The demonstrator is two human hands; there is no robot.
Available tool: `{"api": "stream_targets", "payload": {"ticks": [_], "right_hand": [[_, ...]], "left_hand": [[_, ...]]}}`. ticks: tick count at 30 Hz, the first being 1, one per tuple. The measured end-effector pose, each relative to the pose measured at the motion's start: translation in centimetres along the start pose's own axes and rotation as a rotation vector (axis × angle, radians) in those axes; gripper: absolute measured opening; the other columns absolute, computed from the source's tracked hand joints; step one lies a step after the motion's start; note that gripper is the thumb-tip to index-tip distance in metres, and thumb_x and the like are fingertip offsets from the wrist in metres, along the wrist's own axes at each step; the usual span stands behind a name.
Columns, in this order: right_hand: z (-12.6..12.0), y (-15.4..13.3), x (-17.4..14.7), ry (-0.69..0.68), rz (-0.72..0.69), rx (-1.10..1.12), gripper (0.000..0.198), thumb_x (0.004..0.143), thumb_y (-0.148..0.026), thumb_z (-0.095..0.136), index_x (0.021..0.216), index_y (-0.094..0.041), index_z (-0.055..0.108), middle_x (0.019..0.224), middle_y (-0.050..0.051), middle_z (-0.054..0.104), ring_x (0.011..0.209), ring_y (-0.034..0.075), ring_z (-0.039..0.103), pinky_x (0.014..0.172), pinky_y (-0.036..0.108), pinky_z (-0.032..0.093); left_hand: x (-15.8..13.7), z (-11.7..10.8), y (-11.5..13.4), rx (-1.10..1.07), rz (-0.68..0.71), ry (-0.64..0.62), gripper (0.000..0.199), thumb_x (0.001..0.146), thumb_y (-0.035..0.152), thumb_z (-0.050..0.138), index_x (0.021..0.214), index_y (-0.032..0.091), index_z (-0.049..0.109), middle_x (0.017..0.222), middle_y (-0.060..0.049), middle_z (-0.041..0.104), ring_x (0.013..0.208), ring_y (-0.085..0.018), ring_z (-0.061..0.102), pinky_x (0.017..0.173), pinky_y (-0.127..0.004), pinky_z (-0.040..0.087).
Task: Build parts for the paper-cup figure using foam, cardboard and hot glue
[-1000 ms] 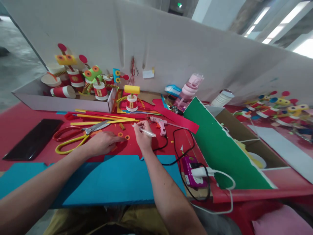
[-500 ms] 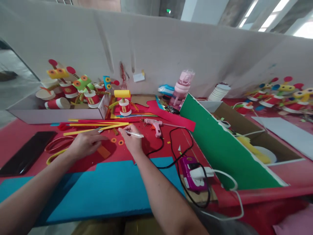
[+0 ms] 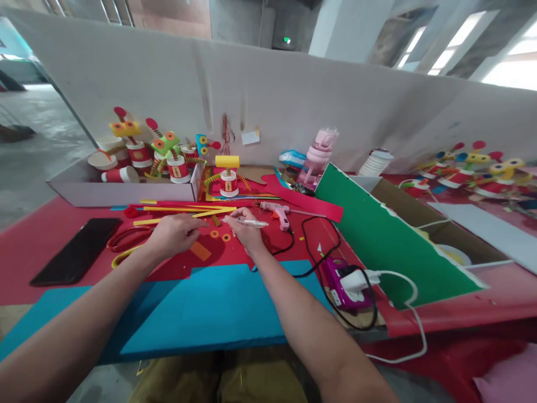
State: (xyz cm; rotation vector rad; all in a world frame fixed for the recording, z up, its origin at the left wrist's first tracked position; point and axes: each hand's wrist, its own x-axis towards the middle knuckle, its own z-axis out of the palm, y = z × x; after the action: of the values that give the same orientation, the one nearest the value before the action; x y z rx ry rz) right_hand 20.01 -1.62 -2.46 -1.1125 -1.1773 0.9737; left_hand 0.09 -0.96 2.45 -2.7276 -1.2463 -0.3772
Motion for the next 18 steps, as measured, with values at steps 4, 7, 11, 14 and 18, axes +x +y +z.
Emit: {"api": "stream_targets", "payload": {"ticks": [4, 7, 11, 14, 18], "right_hand": [[0.4, -0.2, -0.2, -0.012, 0.014, -0.023, 0.030, 0.070, -0.046, 0.067, 0.072, -0.022, 0.049, 0.051, -0.008, 0.049, 0.040, 0.008, 0.041, 0.039, 0.020, 0.032], [0.6, -0.2, -0.3, -0.038, 0.012, -0.010, 0.031, 0.072, -0.047, 0.065, 0.073, -0.022, 0.048, 0.052, -0.007, 0.051, 0.040, 0.008, 0.042, 0.039, 0.021, 0.033], [0.6, -0.2, -0.3, -0.078, -0.055, -0.022, 0.025, 0.073, -0.044, 0.066, 0.079, -0.022, 0.053, 0.061, -0.005, 0.055, 0.048, 0.009, 0.047, 0.045, 0.021, 0.038], [0.7, -0.4, -0.3, -0.075, -0.072, -0.001, 0.022, 0.075, -0.041, 0.064, 0.077, -0.022, 0.055, 0.063, -0.004, 0.056, 0.049, 0.009, 0.047, 0.046, 0.021, 0.038], [0.7, -0.5, -0.3, -0.022, -0.021, -0.022, 0.020, 0.074, -0.038, 0.065, 0.076, -0.022, 0.053, 0.058, -0.006, 0.053, 0.047, 0.009, 0.045, 0.045, 0.021, 0.037]], "left_hand": [[-1.0, -0.4, 0.2, 0.069, 0.068, -0.082, 0.030, 0.081, 0.020, 0.043, 0.094, 0.021, 0.069, 0.078, -0.007, 0.070, 0.077, -0.020, 0.064, 0.063, -0.026, 0.044], [-1.9, 0.2, -0.2, 0.080, 0.173, -0.075, 0.028, 0.083, 0.019, 0.042, 0.089, 0.020, 0.069, 0.075, -0.006, 0.068, 0.075, -0.019, 0.062, 0.064, -0.027, 0.043], [-2.3, 1.5, -0.7, 0.029, 0.125, 0.026, 0.029, 0.082, 0.019, 0.043, 0.094, 0.021, 0.069, 0.074, -0.007, 0.066, 0.072, -0.018, 0.061, 0.063, -0.027, 0.044], [-2.4, 2.1, -0.5, 0.033, 0.149, -0.010, 0.033, 0.082, 0.018, 0.043, 0.103, 0.023, 0.067, 0.072, -0.006, 0.066, 0.068, -0.019, 0.061, 0.060, -0.027, 0.043], [-2.5, 2.3, 0.0, 0.110, 0.199, -0.061, 0.038, 0.084, 0.017, 0.040, 0.114, 0.021, 0.064, 0.068, -0.006, 0.065, 0.063, -0.018, 0.060, 0.058, -0.027, 0.042]]}}
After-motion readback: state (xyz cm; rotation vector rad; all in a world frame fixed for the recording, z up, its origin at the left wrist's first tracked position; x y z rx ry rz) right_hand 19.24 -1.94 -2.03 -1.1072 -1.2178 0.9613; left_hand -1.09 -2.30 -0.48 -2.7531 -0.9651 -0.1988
